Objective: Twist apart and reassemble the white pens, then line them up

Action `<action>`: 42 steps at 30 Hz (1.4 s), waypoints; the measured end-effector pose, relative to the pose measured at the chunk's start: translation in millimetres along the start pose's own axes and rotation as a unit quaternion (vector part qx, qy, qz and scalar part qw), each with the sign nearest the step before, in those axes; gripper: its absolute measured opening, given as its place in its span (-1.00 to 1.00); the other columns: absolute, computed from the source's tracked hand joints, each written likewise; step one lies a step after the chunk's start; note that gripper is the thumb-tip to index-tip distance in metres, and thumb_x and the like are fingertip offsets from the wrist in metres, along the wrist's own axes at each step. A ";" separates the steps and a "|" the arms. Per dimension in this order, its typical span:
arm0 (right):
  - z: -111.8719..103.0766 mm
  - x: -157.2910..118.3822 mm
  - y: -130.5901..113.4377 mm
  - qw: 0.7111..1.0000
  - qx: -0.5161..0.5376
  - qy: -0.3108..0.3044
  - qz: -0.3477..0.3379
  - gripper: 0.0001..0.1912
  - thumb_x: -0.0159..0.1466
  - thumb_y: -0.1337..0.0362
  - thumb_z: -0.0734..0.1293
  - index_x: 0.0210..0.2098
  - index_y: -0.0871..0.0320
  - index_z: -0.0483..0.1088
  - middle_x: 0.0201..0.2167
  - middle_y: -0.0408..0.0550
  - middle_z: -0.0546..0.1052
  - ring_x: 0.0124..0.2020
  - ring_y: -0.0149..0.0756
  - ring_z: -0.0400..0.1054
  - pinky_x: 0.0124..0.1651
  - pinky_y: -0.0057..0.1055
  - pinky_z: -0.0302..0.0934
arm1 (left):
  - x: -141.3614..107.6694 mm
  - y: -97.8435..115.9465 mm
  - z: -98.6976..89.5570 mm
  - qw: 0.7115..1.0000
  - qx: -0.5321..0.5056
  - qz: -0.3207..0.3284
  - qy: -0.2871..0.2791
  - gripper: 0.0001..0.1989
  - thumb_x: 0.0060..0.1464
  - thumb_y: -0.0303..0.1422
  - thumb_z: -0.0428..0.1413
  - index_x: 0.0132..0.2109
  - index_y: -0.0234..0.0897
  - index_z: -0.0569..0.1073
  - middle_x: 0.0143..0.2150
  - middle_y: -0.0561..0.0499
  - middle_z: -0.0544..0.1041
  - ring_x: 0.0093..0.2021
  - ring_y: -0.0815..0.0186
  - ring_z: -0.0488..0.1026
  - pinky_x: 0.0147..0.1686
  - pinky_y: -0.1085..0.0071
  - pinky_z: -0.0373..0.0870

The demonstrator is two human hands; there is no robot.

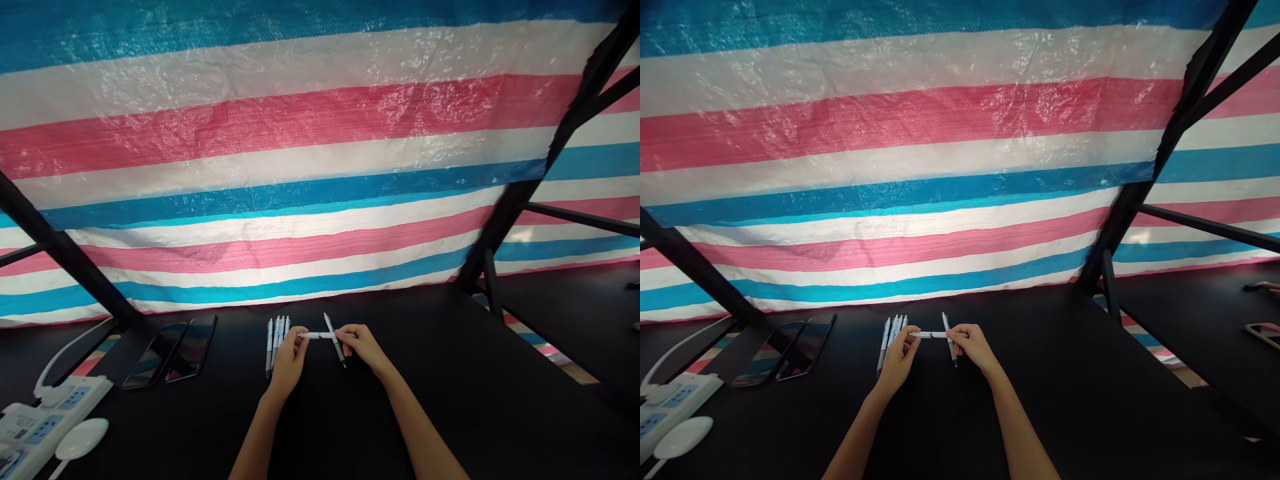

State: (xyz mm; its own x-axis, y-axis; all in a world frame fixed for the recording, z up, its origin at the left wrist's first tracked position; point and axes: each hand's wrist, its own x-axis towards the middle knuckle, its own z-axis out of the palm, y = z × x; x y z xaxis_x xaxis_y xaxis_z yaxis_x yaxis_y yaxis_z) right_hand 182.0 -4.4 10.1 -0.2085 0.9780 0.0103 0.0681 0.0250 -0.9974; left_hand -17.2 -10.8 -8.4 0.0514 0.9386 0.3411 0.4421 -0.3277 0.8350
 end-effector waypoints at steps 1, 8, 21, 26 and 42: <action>0.2 -0.6 -0.7 1.000 -0.006 0.000 0.002 -0.58 0.13 -0.05 0.30 -0.61 0.18 0.40 -0.79 -0.22 0.31 -0.70 -0.47 0.15 -0.51 -0.49 0.07 | 0.0 0.6 -0.1 1.000 0.000 0.012 0.006 -0.81 0.09 -0.25 -0.01 -0.20 -0.19 0.42 -0.44 0.05 0.39 -0.47 0.34 0.35 -0.47 0.43 0.26; 2.1 -0.5 -1.5 1.000 -0.012 0.013 -0.014 -0.57 0.13 -0.06 0.29 -0.60 0.18 0.37 -0.76 -0.22 0.29 -0.68 -0.46 0.15 -0.51 -0.48 0.06 | 1.9 7.8 -0.3 0.997 -0.079 -0.003 0.021 -0.78 0.04 -0.23 0.05 -0.17 -0.19 0.39 -0.15 -0.06 0.47 -0.27 0.30 0.42 -0.41 0.44 0.33; 3.7 3.3 6.8 0.997 -0.015 0.036 -0.072 -0.68 0.03 0.04 0.40 -0.35 0.16 0.48 -0.46 -0.11 0.43 -0.44 -0.33 0.32 -0.38 -0.42 0.20 | 4.6 7.0 -3.4 0.990 -0.111 -0.077 0.029 -0.61 0.04 -0.02 -0.03 -0.30 -0.27 0.43 -0.52 0.06 0.37 -0.57 0.39 0.26 -0.55 0.46 0.20; 2.5 3.6 6.7 0.998 -0.018 0.043 -0.053 -0.66 0.05 0.02 0.38 -0.36 0.18 0.48 -0.55 -0.13 0.41 -0.53 -0.37 0.28 -0.45 -0.43 0.17 | 5.2 2.2 -2.1 0.991 -0.109 -0.073 0.035 -0.64 0.01 -0.08 0.04 -0.21 -0.26 0.47 -0.53 0.08 0.34 -0.56 0.40 0.27 -0.56 0.47 0.23; 4.0 3.3 6.0 0.997 -0.010 0.040 -0.060 -0.67 0.07 0.02 0.37 -0.39 0.18 0.48 -0.57 -0.15 0.39 -0.53 -0.38 0.29 -0.45 -0.45 0.17 | 4.0 8.8 -5.1 0.990 -0.096 -0.081 0.059 -0.62 0.05 -0.05 -0.03 -0.21 -0.25 0.45 -0.48 0.05 0.38 -0.53 0.37 0.30 -0.50 0.44 0.26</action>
State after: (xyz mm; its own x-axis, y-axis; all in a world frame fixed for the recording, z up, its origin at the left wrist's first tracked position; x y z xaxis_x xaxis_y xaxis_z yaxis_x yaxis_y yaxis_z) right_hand 177.8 -1.9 3.9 -0.1380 0.9811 0.1353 0.0680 0.1457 -0.9870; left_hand -17.7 -10.5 2.6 -0.1154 0.9653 0.2342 0.2566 -0.1988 0.9458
